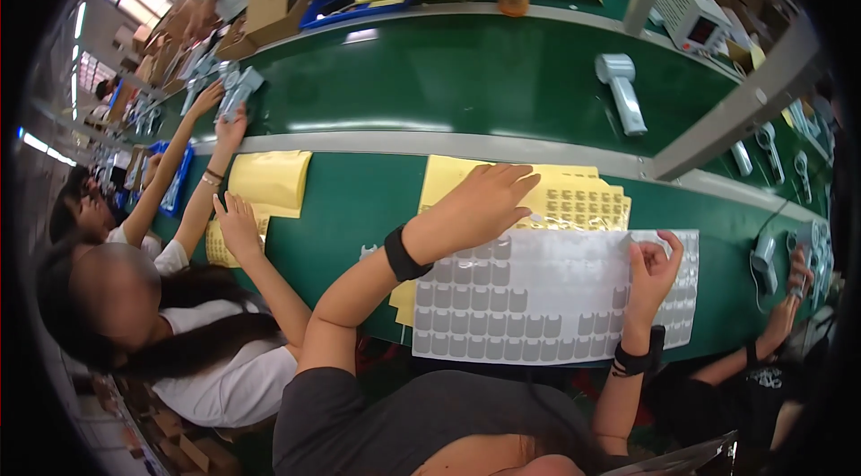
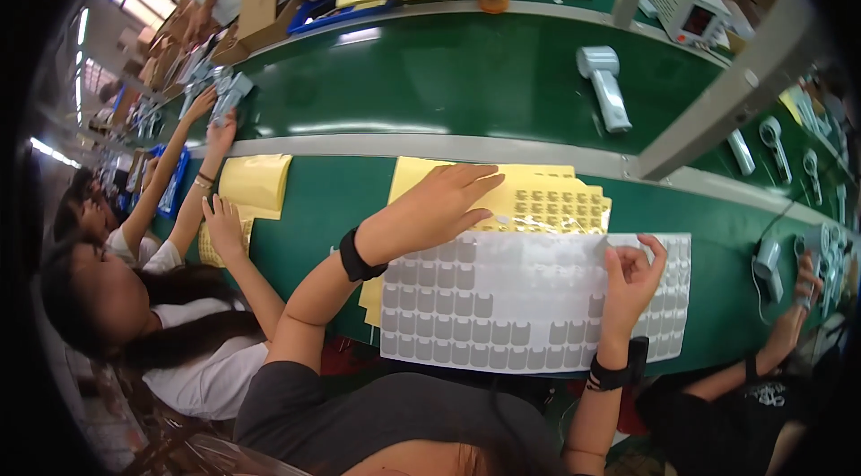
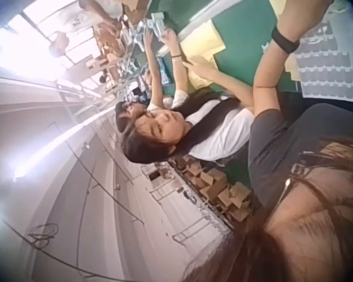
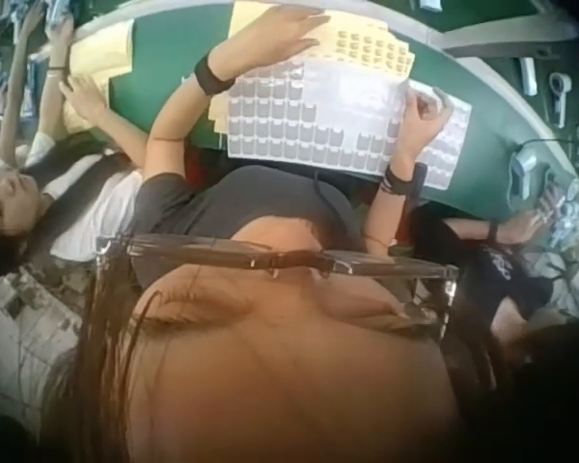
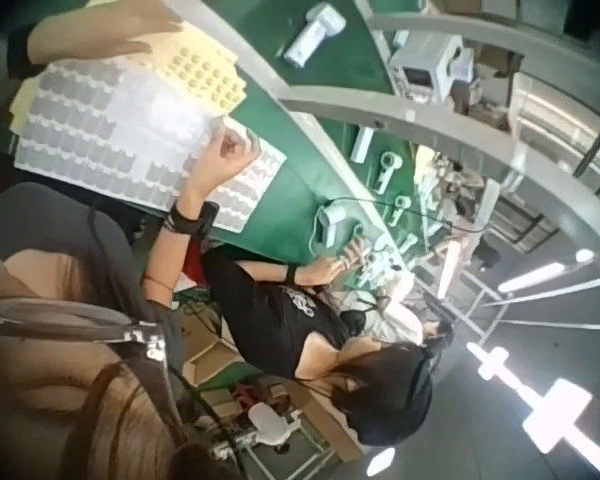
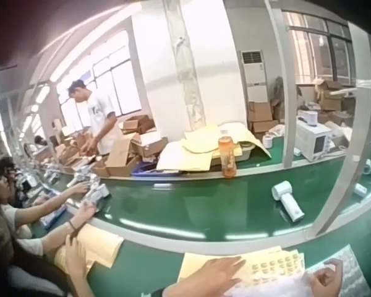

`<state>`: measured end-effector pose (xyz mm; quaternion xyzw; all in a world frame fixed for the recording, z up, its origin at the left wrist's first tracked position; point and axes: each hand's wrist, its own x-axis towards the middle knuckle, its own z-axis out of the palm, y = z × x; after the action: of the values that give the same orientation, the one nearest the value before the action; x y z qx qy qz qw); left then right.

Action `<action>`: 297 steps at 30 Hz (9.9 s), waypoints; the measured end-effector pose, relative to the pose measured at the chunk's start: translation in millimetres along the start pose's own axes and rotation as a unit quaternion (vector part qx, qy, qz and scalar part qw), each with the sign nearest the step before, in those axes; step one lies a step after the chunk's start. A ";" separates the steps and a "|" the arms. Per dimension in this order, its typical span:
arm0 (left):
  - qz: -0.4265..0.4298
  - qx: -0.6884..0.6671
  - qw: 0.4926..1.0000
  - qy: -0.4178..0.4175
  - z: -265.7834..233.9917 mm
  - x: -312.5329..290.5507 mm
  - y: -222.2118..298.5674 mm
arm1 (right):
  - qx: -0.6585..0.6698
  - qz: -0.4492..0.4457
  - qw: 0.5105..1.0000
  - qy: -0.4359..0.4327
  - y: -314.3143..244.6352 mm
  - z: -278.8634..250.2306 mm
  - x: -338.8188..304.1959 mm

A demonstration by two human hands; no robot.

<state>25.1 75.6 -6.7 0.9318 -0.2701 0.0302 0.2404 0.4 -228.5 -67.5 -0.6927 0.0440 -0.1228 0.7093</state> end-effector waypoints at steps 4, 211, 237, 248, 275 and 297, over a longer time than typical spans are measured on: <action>0.009 0.011 0.999 0.031 14.4 4.5 -4.8 | -0.012 -0.003 1.000 0.014 20.1 -13.3 4.6; 0.182 -0.178 0.943 0.214 63.4 31.9 53.7 | 0.026 0.088 0.960 -0.264 -66.7 44.7 15.2; 0.208 -0.248 0.931 0.170 50.5 35.9 45.1 | 0.141 -0.007 0.978 -0.152 -62.3 53.3 -0.9; 0.170 0.345 0.923 -0.012 -8.1 96.4 -92.6 | -0.238 -0.020 0.971 -0.024 -19.9 -34.5 -20.4; -0.267 0.188 0.847 0.420 -78.5 1.0 -141.0 | -0.360 -0.178 0.915 -0.027 -6.5 -49.2 -7.4; 0.109 -0.214 0.925 0.293 42.2 55.6 44.2 | -0.233 -0.134 0.962 -0.039 -22.4 -35.2 -18.6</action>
<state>46.5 -3.8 -14.5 0.7724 -0.2875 0.2695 0.4981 -28.3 -258.5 -48.6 -0.8429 -0.0500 -0.1758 0.5061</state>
